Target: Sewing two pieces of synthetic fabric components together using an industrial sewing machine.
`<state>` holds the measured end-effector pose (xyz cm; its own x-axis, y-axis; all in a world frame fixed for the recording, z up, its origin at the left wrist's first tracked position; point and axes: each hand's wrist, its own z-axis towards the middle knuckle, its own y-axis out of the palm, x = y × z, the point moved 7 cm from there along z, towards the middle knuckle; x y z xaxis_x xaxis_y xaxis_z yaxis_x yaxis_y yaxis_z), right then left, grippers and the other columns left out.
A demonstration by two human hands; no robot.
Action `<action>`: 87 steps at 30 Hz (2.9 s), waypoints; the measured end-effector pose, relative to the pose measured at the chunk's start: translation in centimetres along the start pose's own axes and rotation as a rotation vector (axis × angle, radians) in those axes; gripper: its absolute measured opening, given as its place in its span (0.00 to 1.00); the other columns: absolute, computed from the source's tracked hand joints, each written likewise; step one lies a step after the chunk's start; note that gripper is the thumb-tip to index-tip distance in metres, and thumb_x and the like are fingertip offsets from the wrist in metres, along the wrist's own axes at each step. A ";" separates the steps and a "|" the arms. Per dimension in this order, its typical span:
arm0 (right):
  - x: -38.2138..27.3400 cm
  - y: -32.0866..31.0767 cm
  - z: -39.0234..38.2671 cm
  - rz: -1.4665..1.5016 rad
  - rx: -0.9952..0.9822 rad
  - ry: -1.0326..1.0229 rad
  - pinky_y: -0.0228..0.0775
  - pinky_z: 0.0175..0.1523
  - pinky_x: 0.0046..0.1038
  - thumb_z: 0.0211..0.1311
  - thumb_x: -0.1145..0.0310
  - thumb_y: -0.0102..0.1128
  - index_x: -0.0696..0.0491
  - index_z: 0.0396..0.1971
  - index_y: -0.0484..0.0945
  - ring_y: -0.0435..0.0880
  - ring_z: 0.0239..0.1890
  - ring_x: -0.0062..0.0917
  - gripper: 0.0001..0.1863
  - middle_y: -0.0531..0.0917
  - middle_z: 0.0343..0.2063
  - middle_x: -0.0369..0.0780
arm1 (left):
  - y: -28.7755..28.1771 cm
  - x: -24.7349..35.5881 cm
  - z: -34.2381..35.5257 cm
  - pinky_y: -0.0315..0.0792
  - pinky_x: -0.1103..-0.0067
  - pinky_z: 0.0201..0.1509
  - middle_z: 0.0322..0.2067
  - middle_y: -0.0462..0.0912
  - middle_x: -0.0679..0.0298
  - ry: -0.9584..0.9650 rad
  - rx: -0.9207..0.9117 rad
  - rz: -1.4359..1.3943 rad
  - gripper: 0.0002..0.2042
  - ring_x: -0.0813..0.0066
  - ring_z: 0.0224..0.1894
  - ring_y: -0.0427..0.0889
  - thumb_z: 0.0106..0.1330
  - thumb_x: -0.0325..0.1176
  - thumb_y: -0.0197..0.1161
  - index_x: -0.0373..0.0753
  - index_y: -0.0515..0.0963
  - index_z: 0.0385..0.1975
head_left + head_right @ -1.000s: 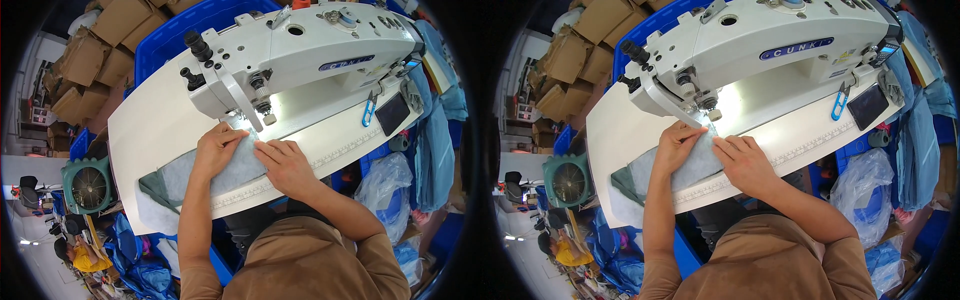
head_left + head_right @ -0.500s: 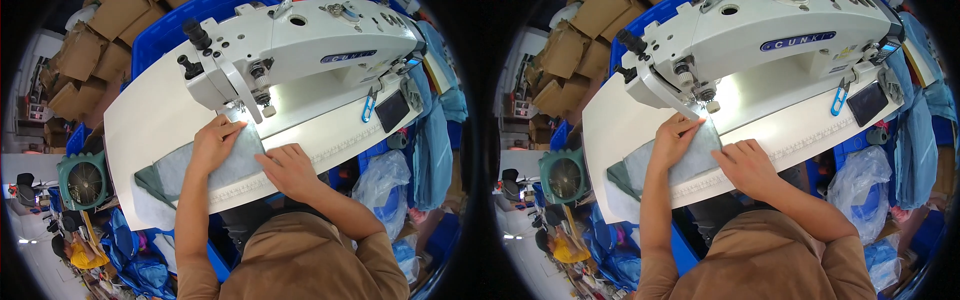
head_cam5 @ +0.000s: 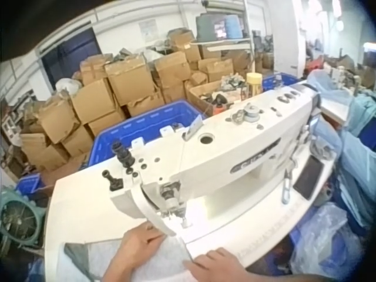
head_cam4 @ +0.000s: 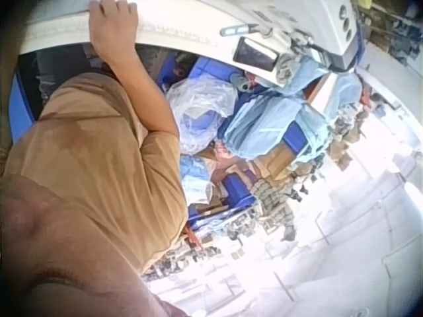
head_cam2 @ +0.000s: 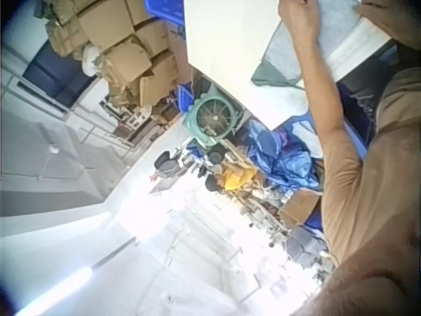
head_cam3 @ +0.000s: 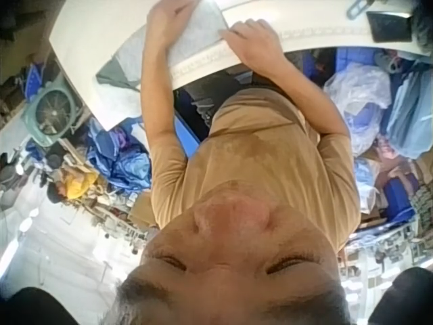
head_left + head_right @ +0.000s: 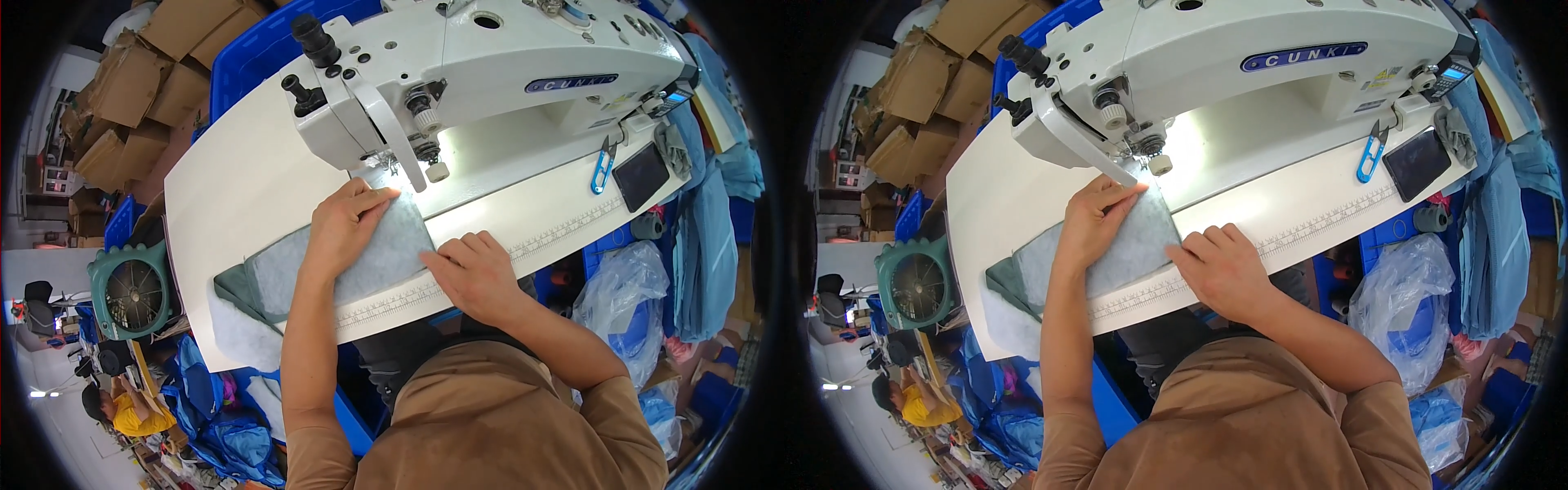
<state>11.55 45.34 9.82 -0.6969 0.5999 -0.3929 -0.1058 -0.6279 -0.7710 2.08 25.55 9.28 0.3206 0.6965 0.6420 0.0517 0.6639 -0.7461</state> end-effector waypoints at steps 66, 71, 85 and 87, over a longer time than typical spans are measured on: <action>0.4 -0.6 -0.3 -0.001 -0.032 -0.019 0.68 0.40 0.34 0.60 0.68 0.77 0.51 0.47 0.90 0.76 0.33 0.29 0.15 0.75 0.29 0.33 | 0.0 -0.1 0.0 0.76 0.72 0.38 0.32 0.82 0.66 -0.035 0.014 -0.049 0.11 0.69 0.32 0.82 0.70 0.27 0.73 0.51 0.94 0.48; 1.2 -1.1 -0.6 0.061 -0.051 0.052 0.71 0.42 0.36 0.63 0.71 0.74 0.52 0.49 0.89 0.78 0.34 0.33 0.15 0.77 0.30 0.36 | -0.1 0.1 0.0 0.77 0.71 0.39 0.33 0.82 0.66 -0.028 0.016 -0.012 0.12 0.67 0.33 0.83 0.70 0.27 0.72 0.52 0.94 0.48; 1.8 -0.7 0.5 0.105 -0.017 0.128 0.74 0.37 0.34 0.64 0.69 0.75 0.46 0.44 0.90 0.81 0.30 0.30 0.10 0.79 0.29 0.34 | 0.2 -0.1 -0.2 0.79 0.74 0.47 0.42 0.88 0.61 -0.088 -0.074 0.033 0.13 0.64 0.43 0.88 0.72 0.25 0.72 0.47 0.94 0.51; 1.6 -0.9 0.5 0.086 0.020 0.099 0.72 0.34 0.32 0.60 0.72 0.77 0.45 0.43 0.92 0.80 0.28 0.29 0.11 0.79 0.28 0.32 | 0.0 0.1 -0.1 0.79 0.73 0.47 0.42 0.88 0.61 -0.086 -0.070 0.041 0.13 0.64 0.42 0.88 0.71 0.26 0.72 0.47 0.94 0.51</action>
<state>10.15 46.67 10.13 -0.6306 0.5889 -0.5055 -0.0636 -0.6883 -0.7226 2.23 25.62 9.32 0.2413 0.7455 0.6213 0.1070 0.6159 -0.7805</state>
